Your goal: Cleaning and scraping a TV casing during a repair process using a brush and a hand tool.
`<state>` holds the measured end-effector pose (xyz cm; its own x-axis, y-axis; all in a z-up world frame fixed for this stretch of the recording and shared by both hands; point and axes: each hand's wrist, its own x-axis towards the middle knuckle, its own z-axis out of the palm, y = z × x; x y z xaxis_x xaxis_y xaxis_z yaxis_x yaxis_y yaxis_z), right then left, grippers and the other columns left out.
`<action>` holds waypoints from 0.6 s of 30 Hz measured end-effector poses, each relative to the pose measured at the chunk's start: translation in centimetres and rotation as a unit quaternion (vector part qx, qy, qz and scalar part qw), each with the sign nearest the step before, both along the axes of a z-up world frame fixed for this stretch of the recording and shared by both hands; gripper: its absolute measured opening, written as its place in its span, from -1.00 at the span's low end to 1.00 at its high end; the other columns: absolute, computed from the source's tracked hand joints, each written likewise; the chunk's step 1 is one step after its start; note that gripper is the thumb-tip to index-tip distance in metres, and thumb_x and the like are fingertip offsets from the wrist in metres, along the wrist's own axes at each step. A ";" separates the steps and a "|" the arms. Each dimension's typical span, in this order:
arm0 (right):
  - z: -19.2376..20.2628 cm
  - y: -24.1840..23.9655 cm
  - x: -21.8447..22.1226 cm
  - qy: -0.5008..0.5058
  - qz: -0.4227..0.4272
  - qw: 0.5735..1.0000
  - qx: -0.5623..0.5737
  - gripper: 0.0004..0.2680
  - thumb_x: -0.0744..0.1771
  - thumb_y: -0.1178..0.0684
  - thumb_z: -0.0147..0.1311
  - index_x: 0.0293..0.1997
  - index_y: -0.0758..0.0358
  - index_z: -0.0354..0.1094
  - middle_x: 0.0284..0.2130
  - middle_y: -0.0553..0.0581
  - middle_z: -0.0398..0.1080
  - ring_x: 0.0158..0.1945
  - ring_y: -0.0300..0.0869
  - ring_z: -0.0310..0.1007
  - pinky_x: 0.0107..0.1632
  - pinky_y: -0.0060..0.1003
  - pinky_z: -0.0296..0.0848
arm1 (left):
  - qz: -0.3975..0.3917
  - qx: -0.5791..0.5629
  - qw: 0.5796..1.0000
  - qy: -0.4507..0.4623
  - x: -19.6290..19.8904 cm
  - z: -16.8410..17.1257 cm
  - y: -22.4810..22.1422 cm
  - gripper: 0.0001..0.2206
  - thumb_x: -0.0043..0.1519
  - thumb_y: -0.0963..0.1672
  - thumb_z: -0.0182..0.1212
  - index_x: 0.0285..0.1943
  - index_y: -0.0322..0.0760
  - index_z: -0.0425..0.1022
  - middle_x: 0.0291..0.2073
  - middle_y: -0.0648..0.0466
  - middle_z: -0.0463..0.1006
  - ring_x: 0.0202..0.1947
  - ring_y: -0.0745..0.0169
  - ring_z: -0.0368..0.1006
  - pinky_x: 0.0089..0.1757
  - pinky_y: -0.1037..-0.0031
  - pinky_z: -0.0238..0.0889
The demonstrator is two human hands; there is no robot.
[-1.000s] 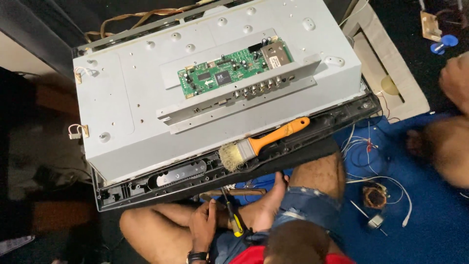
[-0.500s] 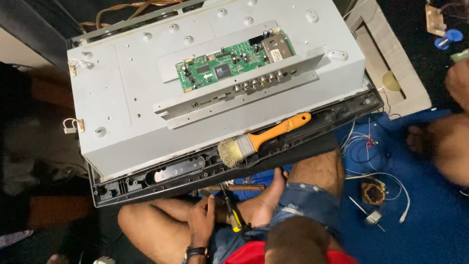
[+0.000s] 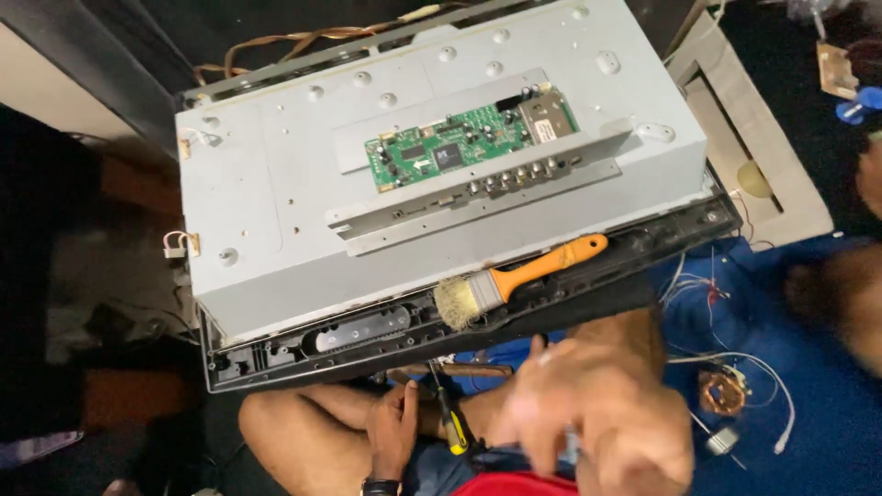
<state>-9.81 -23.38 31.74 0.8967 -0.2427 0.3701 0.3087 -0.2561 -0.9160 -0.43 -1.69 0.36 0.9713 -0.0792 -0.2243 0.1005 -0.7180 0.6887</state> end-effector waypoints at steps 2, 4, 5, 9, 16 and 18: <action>1.7 -2.9 6.6 -0.025 0.020 0.999 0.007 -0.71 0.22 0.12 0.16 0.01 0.35 0.44 -0.62 -0.08 0.45 -0.66 -0.39 0.38 -0.52 -0.57 0.14 | 0.004 0.010 1.000 0.024 0.0 -0.5 0.0 -0.63 0.27 0.07 0.03 -0.31 -0.18 0.65 -0.56 0.07 0.64 -0.56 0.04 0.44 -0.39 0.32 0.29; 0.1 -4.1 7.1 0.034 -0.063 0.997 -0.040 -0.71 0.23 0.21 0.18 0.06 0.41 0.43 -0.54 0.00 0.44 -0.61 -0.37 0.27 -0.51 -0.54 0.13 | 0.002 0.004 1.000 0.005 0.1 0.0 -0.1 -0.64 0.27 0.06 0.05 -0.33 -0.20 0.65 -0.58 0.04 0.63 -0.59 0.01 0.42 -0.41 0.29 0.28; -0.7 -4.7 7.3 0.096 -0.155 0.979 -0.089 -0.70 0.25 0.31 0.20 0.10 0.48 0.43 -0.47 0.09 0.44 -0.57 -0.35 0.16 -0.51 -0.52 0.12 | -0.012 -0.004 1.000 -0.013 0.3 0.3 -0.2 -0.65 0.27 0.04 0.06 -0.34 -0.22 0.65 -0.60 0.01 0.61 -0.61 -0.02 0.40 -0.42 0.27 0.27; -2.3 -5.4 7.3 0.107 -0.186 0.966 -0.145 -0.68 0.21 0.35 0.24 0.07 0.43 0.45 -0.43 0.07 0.30 -0.59 -0.36 0.06 -0.55 -0.50 0.03 | 0.003 0.019 0.999 -0.026 0.2 -0.2 -0.3 -0.66 0.26 0.04 0.10 -0.35 -0.22 0.63 -0.64 -0.01 0.57 -0.63 -0.06 0.38 -0.44 0.23 0.26; -2.5 -5.5 9.2 0.092 -0.228 0.948 -0.204 -0.50 0.25 0.23 0.28 0.35 0.49 0.24 -0.48 0.13 0.33 -0.59 -0.27 0.11 -0.55 -0.44 0.09 | 0.004 0.008 0.999 -0.032 0.2 -0.1 -0.3 -0.66 0.25 0.04 0.12 -0.42 -0.23 0.59 -0.64 0.03 0.57 -0.63 0.00 0.38 -0.46 0.26 0.23; -1.9 -5.4 9.8 0.105 -0.232 0.941 -0.222 -0.46 0.26 0.18 0.28 0.41 0.51 0.18 -0.53 0.12 0.34 -0.63 -0.25 0.11 -0.56 -0.40 0.08 | 0.010 0.007 1.000 -0.028 0.1 0.1 -0.3 -0.67 0.25 0.04 0.12 -0.40 -0.22 0.61 -0.67 0.05 0.54 -0.66 0.03 0.35 -0.47 0.27 0.22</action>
<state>-0.05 -28.74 29.83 0.7970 -0.4893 0.3540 -0.1057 -0.6902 -0.7159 -0.35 -1.98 0.42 0.9837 -0.0564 -0.1705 0.0769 -0.7257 0.6837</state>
